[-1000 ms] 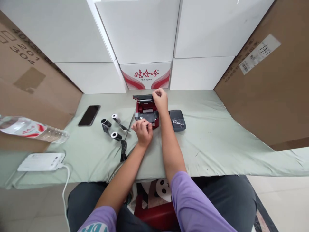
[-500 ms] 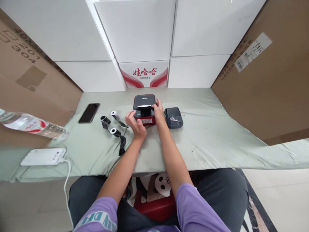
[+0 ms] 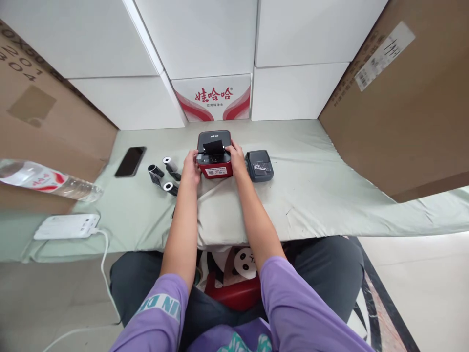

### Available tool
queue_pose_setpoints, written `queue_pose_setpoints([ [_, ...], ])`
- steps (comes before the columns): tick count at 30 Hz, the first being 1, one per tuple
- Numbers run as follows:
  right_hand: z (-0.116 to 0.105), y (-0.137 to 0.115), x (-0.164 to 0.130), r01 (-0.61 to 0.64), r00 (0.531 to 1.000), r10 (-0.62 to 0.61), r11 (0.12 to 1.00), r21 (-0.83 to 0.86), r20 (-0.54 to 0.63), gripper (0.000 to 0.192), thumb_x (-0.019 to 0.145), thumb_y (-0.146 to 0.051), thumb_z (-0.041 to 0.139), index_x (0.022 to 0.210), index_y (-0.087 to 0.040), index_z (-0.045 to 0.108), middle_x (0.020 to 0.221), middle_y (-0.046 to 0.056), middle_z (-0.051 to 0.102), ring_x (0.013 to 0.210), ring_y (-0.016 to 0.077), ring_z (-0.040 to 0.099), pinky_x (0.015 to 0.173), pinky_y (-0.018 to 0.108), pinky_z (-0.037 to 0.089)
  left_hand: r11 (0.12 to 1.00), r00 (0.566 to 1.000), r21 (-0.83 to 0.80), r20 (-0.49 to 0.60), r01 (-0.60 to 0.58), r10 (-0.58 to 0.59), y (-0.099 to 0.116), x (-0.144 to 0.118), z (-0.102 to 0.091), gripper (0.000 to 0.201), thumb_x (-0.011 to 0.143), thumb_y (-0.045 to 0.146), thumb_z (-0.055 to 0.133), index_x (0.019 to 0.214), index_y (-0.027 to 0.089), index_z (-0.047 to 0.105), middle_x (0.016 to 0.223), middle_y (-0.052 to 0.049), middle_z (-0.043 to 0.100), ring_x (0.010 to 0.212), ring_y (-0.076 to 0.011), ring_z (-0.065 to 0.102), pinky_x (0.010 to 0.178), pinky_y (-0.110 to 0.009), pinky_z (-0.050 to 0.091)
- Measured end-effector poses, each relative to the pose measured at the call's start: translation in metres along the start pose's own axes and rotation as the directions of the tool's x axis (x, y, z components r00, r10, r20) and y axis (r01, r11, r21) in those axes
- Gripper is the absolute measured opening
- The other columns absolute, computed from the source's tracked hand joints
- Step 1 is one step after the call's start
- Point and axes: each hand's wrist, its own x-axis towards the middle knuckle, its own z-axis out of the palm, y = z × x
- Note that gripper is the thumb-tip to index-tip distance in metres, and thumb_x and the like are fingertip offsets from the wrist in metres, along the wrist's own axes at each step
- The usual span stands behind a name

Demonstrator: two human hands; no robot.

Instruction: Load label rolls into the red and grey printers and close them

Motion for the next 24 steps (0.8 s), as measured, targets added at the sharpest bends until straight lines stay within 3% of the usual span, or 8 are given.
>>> queue_pose_setpoints([
  [6, -0.004, 0.002, 0.003, 0.013, 0.999, -0.01, 0.997, -0.077, 0.036, 0.053, 0.082, -0.046, 0.056, 0.127, -0.024, 0.07, 0.122, 0.005, 0.07, 0.12, 0.0232, 0.062, 0.11, 0.041, 0.049, 0.995, 0.999, 0.1, -0.043, -0.002, 0.006, 0.012, -0.003, 0.006, 0.029, 0.067, 0.032, 0.078, 0.091, 0.018, 0.069, 0.066, 0.006, 0.057, 0.05, -0.006, 0.049, 0.047, -0.02, 0.031],
  [14, 0.0, 0.003, 0.003, -0.018, 1.0, 0.017, 0.998, 0.067, 0.011, 0.056, 0.078, -0.04, 0.055, 0.129, -0.02, 0.067, 0.125, 0.007, 0.073, 0.118, 0.0221, 0.065, 0.109, 0.04, 0.05, 0.996, 0.999, 0.086, -0.025, -0.037, 0.039, 0.007, -0.005, 0.005, 0.02, 0.069, 0.028, 0.071, 0.086, 0.018, 0.064, 0.063, 0.006, 0.053, 0.05, -0.0068, 0.047, 0.047, -0.019, 0.03],
  [19, 0.006, 0.005, -0.011, 0.093, 0.988, -0.088, 0.995, 0.037, -0.13, 0.049, 0.083, -0.043, 0.049, 0.121, -0.019, 0.067, 0.132, 0.01, 0.07, 0.127, 0.0219, 0.062, 0.114, 0.04, 0.046, 0.958, 0.951, 0.008, -0.121, -0.287, 0.286, -0.013, -0.005, 0.013, 0.019, 0.079, 0.034, 0.067, 0.073, 0.019, 0.057, 0.067, 0.004, 0.054, 0.063, -0.0096, 0.054, 0.06, -0.021, 0.043],
  [24, 0.016, 0.009, -0.025, 0.252, 0.935, -0.26, 0.966, -0.062, -0.241, 0.04, 0.092, -0.042, 0.038, 0.115, -0.02, 0.062, 0.127, 0.013, 0.069, 0.123, 0.0213, 0.063, 0.116, 0.042, 0.046, 0.91, 0.89, 0.054, -0.192, -0.412, 0.414, -0.024, -0.003, 0.018, 0.019, 0.085, 0.037, 0.06, 0.078, 0.02, 0.062, 0.079, 0.0, 0.064, 0.08, -0.0138, 0.065, 0.074, -0.023, 0.051],
])
